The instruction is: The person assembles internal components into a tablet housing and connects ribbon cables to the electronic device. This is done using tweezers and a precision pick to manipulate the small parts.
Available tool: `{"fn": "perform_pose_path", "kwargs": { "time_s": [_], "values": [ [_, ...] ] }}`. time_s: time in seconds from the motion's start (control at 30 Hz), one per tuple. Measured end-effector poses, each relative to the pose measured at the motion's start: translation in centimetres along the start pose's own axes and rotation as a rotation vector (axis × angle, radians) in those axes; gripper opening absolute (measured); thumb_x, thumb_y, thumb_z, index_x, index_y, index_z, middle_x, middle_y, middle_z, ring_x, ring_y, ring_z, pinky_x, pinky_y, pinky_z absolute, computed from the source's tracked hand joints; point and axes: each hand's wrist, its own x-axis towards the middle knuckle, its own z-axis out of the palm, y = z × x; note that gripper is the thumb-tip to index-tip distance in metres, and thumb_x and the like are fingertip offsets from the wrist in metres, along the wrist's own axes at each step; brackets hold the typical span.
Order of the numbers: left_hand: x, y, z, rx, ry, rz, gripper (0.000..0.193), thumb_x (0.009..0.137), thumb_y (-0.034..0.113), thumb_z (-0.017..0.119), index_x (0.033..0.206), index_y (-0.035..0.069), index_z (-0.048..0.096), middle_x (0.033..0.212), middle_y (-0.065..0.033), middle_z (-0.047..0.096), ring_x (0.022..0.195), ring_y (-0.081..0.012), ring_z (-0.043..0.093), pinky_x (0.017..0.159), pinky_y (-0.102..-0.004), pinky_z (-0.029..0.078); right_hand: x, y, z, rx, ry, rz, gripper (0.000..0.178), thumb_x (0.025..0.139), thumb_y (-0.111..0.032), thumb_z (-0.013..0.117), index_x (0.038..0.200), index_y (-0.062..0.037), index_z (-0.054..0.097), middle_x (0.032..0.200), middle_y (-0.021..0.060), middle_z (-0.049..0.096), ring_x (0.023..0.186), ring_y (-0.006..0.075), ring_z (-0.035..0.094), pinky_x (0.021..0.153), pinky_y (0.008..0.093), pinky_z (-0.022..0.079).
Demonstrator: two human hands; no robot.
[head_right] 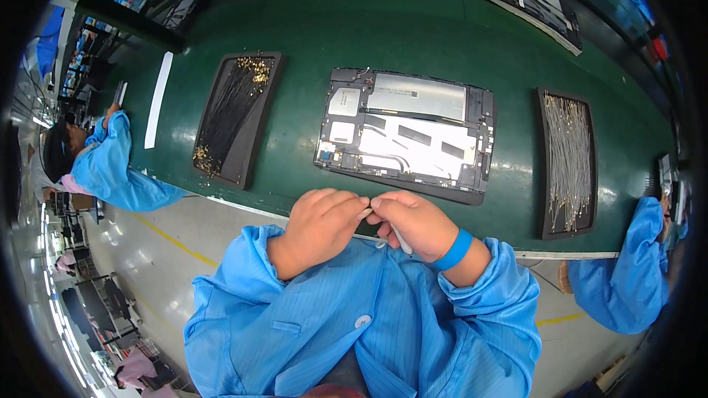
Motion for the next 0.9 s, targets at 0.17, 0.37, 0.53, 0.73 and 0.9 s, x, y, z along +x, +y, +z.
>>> {"fn": "perform_pose_path", "kwargs": {
  "time_s": [0.17,0.37,0.53,0.73,0.9],
  "values": [
    [1.0,0.0,0.3,-0.009,0.09,-0.014,0.019,0.064,0.005,0.06,0.083,0.006,0.056,0.077,-0.0048,0.055,0.067,-0.0217,0.053,0.055,-0.0317,0.041,-0.4,-1.3,0.1,0.066,0.029,0.005,0.025,0.08,-0.023,0.048,0.091,-0.001,0.052,0.08,0.005,0.054,0.062,0.0109,0.047,0.05,0.0227,0.041],
    [1.5,-2.2,1.7,0.207,0.097,-0.095,0.015,0.065,0.009,0.054,0.08,0.007,0.054,0.077,-0.0028,0.052,0.071,-0.018,0.051,0.059,-0.0298,0.041,0.3,-2.5,0.9,0.06,0.293,-0.27,0.032,0.082,-0.026,0.048,0.1,0.0003,0.048,0.076,0.0058,0.053,0.06,0.0105,0.047,0.049,0.0212,0.04],
    [1.5,-3.0,2.1,0.265,0.099,-0.035,0.016,0.064,0.009,0.052,0.079,0.007,0.054,0.078,-0.0038,0.052,0.073,-0.0179,0.05,0.061,-0.0295,0.041,1.3,-2.8,1.4,-0.077,0.496,-0.707,0.04,0.086,-0.028,0.041,0.113,0.002,0.039,0.08,0.0092,0.055,0.064,0.0095,0.049,0.055,0.0216,0.041],
    [1.8,-2.7,2.1,0.259,0.099,-0.038,0.016,0.063,0.009,0.051,0.079,0.007,0.055,0.077,-0.0033,0.052,0.073,-0.0177,0.05,0.059,-0.029,0.042,3.2,-1.2,0.8,-0.307,0.519,-1.06,0.032,0.088,-0.024,0.037,0.11,-0.0003,0.039,0.085,0.0116,0.057,0.072,0.0138,0.052,0.067,0.0258,0.043],
    [1.8,-2.7,2.0,0.263,0.061,-0.047,0.016,0.064,0.01,0.051,0.079,0.008,0.055,0.076,-0.003,0.051,0.072,-0.0176,0.05,0.059,-0.029,0.042,3.9,-0.6,0.5,-0.422,0.527,-1.127,0.029,0.088,-0.023,0.037,0.107,-0.0019,0.04,0.085,0.013,0.057,0.073,0.0158,0.052,0.068,0.0277,0.043]
  ]
}}
